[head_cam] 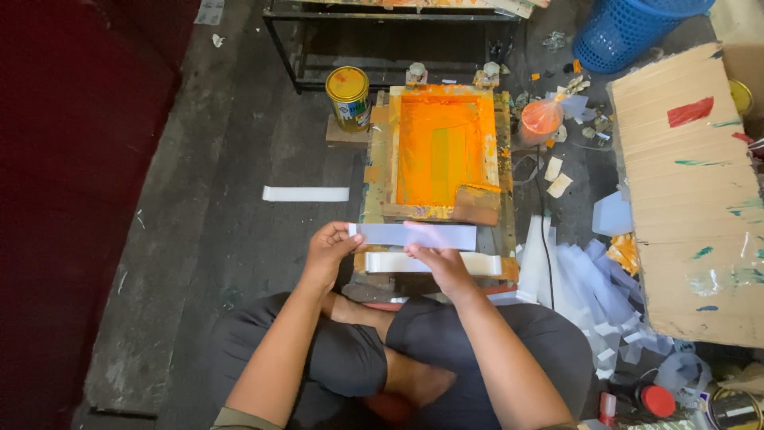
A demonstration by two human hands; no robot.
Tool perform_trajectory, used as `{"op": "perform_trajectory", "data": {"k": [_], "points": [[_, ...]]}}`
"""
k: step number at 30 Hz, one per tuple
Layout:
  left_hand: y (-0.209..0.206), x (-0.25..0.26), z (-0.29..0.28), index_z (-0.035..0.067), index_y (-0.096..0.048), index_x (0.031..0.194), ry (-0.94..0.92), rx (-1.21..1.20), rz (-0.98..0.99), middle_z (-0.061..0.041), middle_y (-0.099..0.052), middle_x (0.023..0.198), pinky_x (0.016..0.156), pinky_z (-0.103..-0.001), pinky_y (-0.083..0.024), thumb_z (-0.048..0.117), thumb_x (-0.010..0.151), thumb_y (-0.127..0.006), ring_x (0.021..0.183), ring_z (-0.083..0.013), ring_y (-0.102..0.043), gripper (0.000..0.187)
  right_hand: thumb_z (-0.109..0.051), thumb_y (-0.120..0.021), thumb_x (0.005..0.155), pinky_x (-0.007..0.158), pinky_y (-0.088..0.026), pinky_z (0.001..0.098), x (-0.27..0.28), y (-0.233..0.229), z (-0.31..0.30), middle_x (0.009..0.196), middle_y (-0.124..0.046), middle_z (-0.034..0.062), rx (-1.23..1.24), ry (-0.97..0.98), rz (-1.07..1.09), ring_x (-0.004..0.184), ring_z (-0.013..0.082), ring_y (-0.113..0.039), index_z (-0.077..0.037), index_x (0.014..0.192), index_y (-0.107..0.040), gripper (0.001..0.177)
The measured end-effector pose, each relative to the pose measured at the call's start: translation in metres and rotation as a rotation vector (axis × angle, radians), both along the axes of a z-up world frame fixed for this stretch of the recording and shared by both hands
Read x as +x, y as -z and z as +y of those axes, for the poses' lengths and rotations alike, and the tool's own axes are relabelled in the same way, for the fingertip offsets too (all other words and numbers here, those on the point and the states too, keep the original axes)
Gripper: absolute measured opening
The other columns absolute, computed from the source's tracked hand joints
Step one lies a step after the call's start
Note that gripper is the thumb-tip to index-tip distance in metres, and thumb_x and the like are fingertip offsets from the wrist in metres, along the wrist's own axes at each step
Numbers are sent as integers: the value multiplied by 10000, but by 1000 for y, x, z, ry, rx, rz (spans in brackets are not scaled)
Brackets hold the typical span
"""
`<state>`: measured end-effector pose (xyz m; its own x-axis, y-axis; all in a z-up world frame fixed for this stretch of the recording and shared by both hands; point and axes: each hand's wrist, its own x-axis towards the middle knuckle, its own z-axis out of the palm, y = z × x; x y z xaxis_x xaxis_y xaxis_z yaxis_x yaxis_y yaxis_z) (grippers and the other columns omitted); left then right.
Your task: The person sits cross-legged on the floor and performs screen printing. They place a white strip of material under a screen filled with orange ink, use a squeegee to pull the ink across the screen, and then lift the strip to reveal the printed result.
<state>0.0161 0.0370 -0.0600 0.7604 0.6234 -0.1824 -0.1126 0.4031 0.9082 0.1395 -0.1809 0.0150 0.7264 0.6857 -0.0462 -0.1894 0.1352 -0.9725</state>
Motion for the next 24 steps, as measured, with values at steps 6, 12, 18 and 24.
{"op": "perform_trajectory", "data": {"k": [6, 12, 18, 24], "points": [[10, -5, -2, -23, -683, 995, 113, 13, 1, -107, -700, 732, 731, -359, -652, -6, 812, -839, 726, -261, -774, 241, -241, -742, 915, 855, -579, 348, -3, 21, 7, 899, -745, 113, 54, -97, -96, 866, 171, -708, -23, 1259, -690, 410], [6, -6, -8, -13, -673, 1013, 166, 42, -5, -151, -733, 785, 762, -391, -640, 44, 874, -798, 779, -299, -773, 196, -250, -697, 959, 843, -591, 356, -7, 28, 8, 887, -749, 138, 63, -123, -127, 829, 186, -722, -30, 1257, -695, 370], [-13, -9, -11, 9, -686, 994, 146, 47, 36, -128, -742, 793, 726, -325, -621, 96, 914, -778, 788, -269, -777, 150, -289, -662, 982, 839, -584, 346, -3, 24, 7, 878, -749, 135, 41, -91, -117, 811, 192, -712, -30, 1239, -694, 366], [-12, -7, -14, 10, -708, 970, 153, 98, 98, -124, -754, 789, 723, -308, -616, 94, 892, -808, 768, -247, -776, 152, -295, -663, 967, 847, -593, 339, -3, 30, 11, 893, -743, 131, 60, -146, -179, 834, 164, -714, -34, 1369, -630, 480]]}}
